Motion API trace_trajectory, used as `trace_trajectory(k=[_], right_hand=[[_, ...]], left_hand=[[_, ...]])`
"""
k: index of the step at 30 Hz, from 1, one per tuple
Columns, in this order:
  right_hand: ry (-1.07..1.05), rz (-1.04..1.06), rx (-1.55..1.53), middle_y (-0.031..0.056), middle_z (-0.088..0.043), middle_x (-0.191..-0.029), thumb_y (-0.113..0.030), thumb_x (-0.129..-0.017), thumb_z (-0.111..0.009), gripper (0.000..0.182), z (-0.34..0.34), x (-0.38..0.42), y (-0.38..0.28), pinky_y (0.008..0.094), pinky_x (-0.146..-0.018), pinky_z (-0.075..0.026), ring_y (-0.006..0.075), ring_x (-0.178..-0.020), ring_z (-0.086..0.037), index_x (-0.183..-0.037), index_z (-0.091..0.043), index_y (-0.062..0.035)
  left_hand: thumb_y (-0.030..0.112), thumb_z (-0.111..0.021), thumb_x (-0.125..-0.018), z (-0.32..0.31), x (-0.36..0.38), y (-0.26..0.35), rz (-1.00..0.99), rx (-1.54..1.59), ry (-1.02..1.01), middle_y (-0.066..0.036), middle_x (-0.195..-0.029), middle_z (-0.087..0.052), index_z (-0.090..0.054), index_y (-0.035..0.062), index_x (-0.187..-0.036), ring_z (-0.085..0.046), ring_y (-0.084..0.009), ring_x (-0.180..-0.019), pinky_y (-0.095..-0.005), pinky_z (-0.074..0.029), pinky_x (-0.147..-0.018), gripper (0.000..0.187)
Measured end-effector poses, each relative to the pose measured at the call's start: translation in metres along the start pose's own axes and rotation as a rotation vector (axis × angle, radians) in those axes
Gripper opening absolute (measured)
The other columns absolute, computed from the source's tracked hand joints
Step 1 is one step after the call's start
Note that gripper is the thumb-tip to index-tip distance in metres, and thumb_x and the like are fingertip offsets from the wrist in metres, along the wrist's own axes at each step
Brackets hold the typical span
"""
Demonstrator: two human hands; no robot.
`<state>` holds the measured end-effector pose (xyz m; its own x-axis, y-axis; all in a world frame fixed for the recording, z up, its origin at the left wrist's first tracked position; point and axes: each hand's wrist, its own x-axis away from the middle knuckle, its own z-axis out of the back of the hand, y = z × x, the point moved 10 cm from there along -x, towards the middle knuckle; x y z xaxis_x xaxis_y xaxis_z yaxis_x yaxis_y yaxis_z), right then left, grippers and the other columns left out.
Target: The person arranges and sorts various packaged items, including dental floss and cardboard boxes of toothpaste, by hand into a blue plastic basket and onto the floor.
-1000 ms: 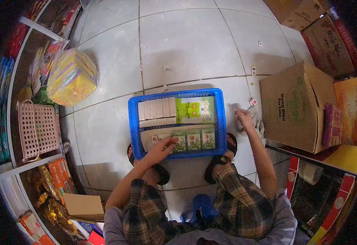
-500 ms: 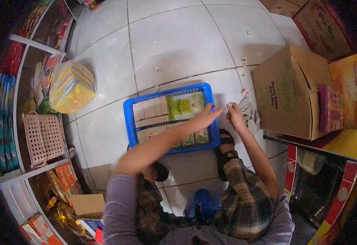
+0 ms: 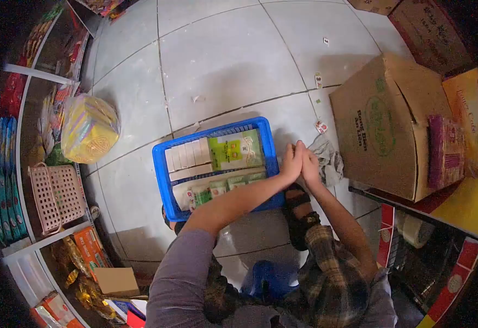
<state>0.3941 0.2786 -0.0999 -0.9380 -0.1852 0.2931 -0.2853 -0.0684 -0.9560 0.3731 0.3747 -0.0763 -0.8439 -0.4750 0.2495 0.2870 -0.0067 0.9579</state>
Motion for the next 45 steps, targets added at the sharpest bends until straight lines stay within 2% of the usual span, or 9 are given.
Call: trace_trajectory(k=[7, 9, 19, 22, 24, 27, 33, 43, 45], right_hand=[[0.078, 0.042, 0.229, 0.0066, -0.053, -0.059, -0.026, -0.079, -0.038, 0.033, 0.014, -0.005, -0.011, 0.0256, -0.051, -0.038, 0.0106, -0.054, -0.046, -0.072, -0.053, 0.0038], [0.073, 0.067, 0.292, 0.0091, -0.053, -0.058, -0.025, -0.079, -0.038, 0.034, 0.010, -0.002, -0.023, 0.0268, -0.051, -0.038, 0.0119, -0.053, -0.046, -0.072, -0.052, 0.0045], [0.046, 0.036, 0.258, 0.0077, -0.048, -0.051, -0.023, -0.078, -0.036, 0.033, 0.001, -0.009, 0.017, 0.0281, -0.045, -0.035, 0.0134, -0.046, -0.043, -0.066, -0.051, 0.0041], [0.027, -0.065, 0.116, 0.0016, -0.042, -0.049, -0.025, -0.079, -0.036, 0.031, 0.000, -0.003, 0.012, 0.0241, -0.040, -0.030, 0.0095, -0.043, -0.037, -0.060, -0.045, -0.0027], [0.036, -0.132, 0.023, -0.0028, -0.037, -0.047, -0.028, -0.080, -0.036, 0.030, 0.005, 0.002, 0.014, 0.0209, -0.037, -0.025, 0.0060, -0.040, -0.032, -0.056, -0.041, -0.0093], [0.096, -0.324, -0.232, -0.0040, -0.035, -0.046, -0.030, -0.079, -0.037, 0.029, 0.020, 0.010, 0.032, 0.0206, -0.036, -0.023, 0.0055, -0.039, -0.031, -0.057, -0.040, -0.0116], [0.044, -0.193, -0.238, -0.0006, -0.045, -0.055, -0.029, -0.078, -0.043, 0.022, 0.025, 0.007, 0.016, 0.0178, -0.039, -0.029, 0.0059, -0.044, -0.039, -0.067, -0.042, -0.0102], [-0.165, -0.138, -0.109, 0.0007, -0.049, -0.062, -0.016, -0.077, -0.047, 0.018, 0.007, 0.007, -0.005, 0.0175, -0.041, -0.033, 0.0056, -0.049, -0.044, -0.091, -0.042, -0.0052], [-0.219, -0.122, -0.100, 0.0007, -0.049, -0.062, -0.016, -0.077, -0.047, 0.020, 0.005, 0.004, 0.004, 0.0173, -0.041, -0.033, 0.0053, -0.049, -0.044, -0.092, -0.042, -0.0049]], left_hand=[[0.033, -0.035, -0.079, -0.022, -0.011, -0.023, 0.084, 0.033, -0.145, -0.022, -0.072, -0.049, -0.042, -0.0044, -0.076, -0.048, -0.0336, -0.068, -0.0373, -0.037, -0.061, 0.038], [0.031, -0.032, -0.079, -0.021, -0.010, -0.017, 0.058, -0.058, -0.205, -0.025, -0.088, -0.047, -0.045, -0.0072, -0.086, -0.044, -0.0384, -0.078, -0.0395, -0.034, -0.071, 0.041], [0.026, -0.030, -0.079, 0.000, -0.018, -0.032, 0.021, -0.152, -0.155, -0.023, -0.082, -0.050, -0.046, -0.0072, -0.085, -0.044, -0.0377, -0.077, -0.0393, -0.032, -0.075, 0.037], [0.029, -0.031, -0.080, -0.004, -0.019, -0.037, 0.038, -0.114, -0.174, -0.015, -0.066, -0.052, -0.047, -0.0014, -0.080, -0.048, -0.0299, -0.058, -0.0375, -0.040, -0.056, 0.035], [0.033, -0.028, -0.081, -0.014, -0.009, -0.060, 0.365, 0.189, -0.254, -0.008, -0.047, -0.044, -0.043, 0.0026, -0.069, -0.041, -0.0179, -0.036, -0.0291, -0.032, -0.033, 0.036], [0.037, -0.031, -0.080, -0.025, -0.004, -0.066, 0.474, 0.384, -0.361, -0.002, -0.044, -0.038, -0.040, 0.0067, -0.071, -0.035, -0.0094, -0.032, -0.0220, -0.026, -0.027, 0.033], [0.042, -0.045, -0.073, -0.035, -0.006, -0.068, 0.379, 0.153, -0.426, -0.001, -0.052, -0.042, -0.041, 0.0047, -0.079, -0.038, -0.0089, -0.040, -0.0223, -0.029, -0.033, 0.038], [0.037, -0.044, -0.075, -0.022, -0.011, -0.033, 0.137, 0.095, -0.386, -0.001, -0.053, -0.044, -0.046, 0.0029, -0.069, -0.039, -0.0083, -0.042, -0.0212, -0.031, -0.036, 0.034], [0.039, -0.043, -0.076, -0.034, -0.005, -0.041, 0.196, 0.177, -0.539, 0.000, -0.059, -0.046, -0.049, 0.0041, -0.076, -0.039, -0.0073, -0.050, -0.0208, -0.031, -0.043, 0.036]])
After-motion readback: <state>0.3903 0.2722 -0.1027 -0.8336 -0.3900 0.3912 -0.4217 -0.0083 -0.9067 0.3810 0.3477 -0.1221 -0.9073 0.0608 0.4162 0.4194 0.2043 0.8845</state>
